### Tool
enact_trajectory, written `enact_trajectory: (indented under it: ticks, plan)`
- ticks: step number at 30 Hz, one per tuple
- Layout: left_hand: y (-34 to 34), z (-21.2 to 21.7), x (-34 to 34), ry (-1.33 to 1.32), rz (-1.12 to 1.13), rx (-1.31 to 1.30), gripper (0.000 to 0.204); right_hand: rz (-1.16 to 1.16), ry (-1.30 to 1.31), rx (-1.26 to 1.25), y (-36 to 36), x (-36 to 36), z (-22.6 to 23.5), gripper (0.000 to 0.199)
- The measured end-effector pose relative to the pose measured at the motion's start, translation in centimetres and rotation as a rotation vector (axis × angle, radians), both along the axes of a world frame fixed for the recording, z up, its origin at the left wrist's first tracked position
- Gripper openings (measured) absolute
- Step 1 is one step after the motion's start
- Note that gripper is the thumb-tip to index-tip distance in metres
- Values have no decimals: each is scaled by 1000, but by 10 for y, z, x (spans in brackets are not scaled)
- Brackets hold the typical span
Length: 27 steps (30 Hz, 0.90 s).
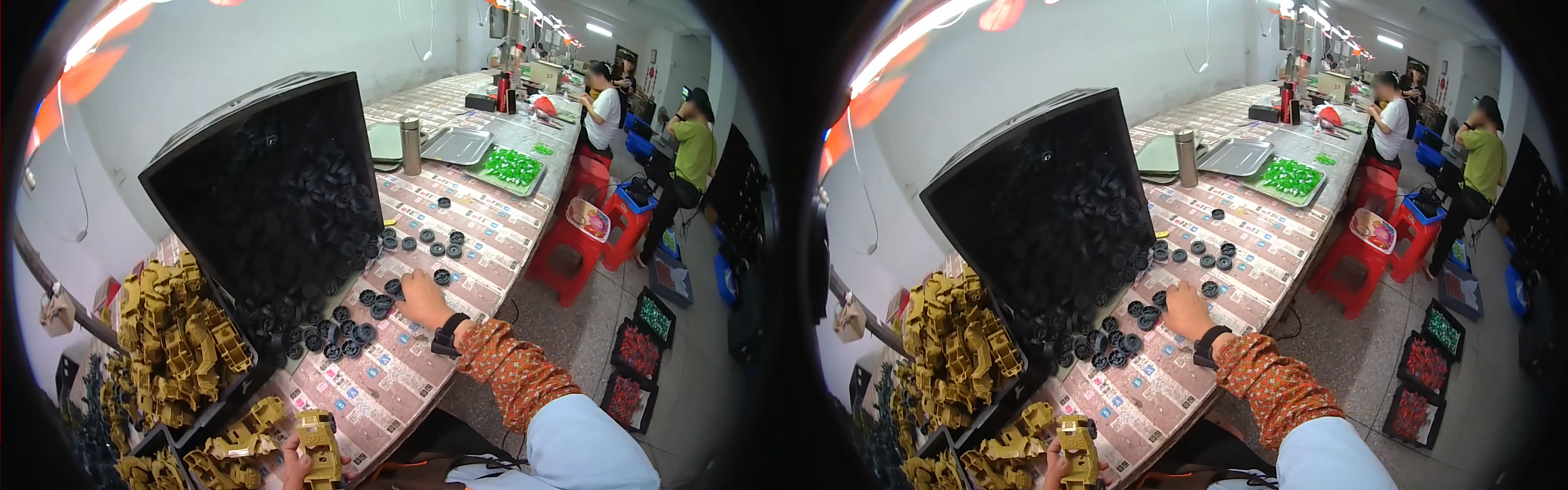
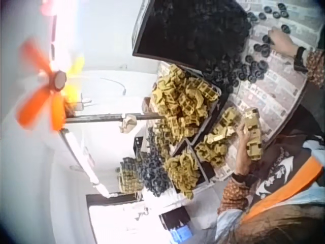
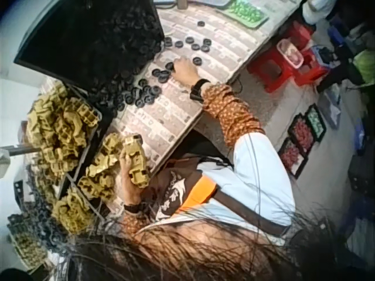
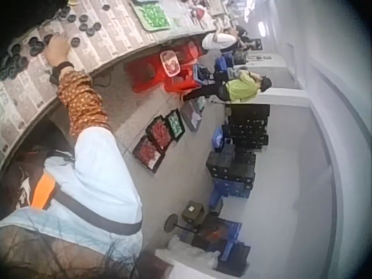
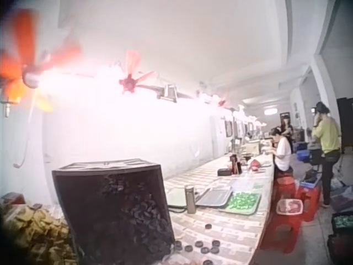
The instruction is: The person sits at a table and assembles yellow plastic frames with black circular wheels. They pick up a frame, insert a wheel into a slot, and place the assembled unit into a bin. The process is repeated continuously with multiple units.
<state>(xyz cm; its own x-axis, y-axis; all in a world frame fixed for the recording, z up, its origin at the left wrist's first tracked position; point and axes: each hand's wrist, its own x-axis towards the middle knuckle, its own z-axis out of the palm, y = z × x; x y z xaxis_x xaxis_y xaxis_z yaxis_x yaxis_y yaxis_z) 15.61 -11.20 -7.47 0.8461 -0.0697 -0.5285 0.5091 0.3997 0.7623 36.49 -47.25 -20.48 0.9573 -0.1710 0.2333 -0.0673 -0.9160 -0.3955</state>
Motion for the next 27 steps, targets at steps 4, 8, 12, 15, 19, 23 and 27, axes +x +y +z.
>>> enact_trajectory:
  ticks: [4, 8, 12, 15, 19, 23, 27]
  plan:
    - [12, 4, -2, 23, -57, 5, 50, -36, 122, 127, 24, -32, 51, 45]
    - [20, 4, 1, -398, -340, 256, 45, 360, 107, 626, 59, -69, 55, 38]
    - [15, 8, 8, -356, -324, 389, 48, 721, 340, 1022, 128, -123, 55, 37]
    - [32, -8, 4, 29, -185, 136, 56, 688, 358, 983, 149, -148, 60, 41]
    - [33, 0, -5, 9, -103, -411, 61, 492, 234, 995, 161, -158, 43, 43]
    - [51, -44, -10, -273, -112, -245, 20, 407, 120, 1062, 175, -171, 41, 41]
    - [36, -90, -9, -280, 99, -44, 57, 452, 378, 1203, 183, -196, 52, 33]
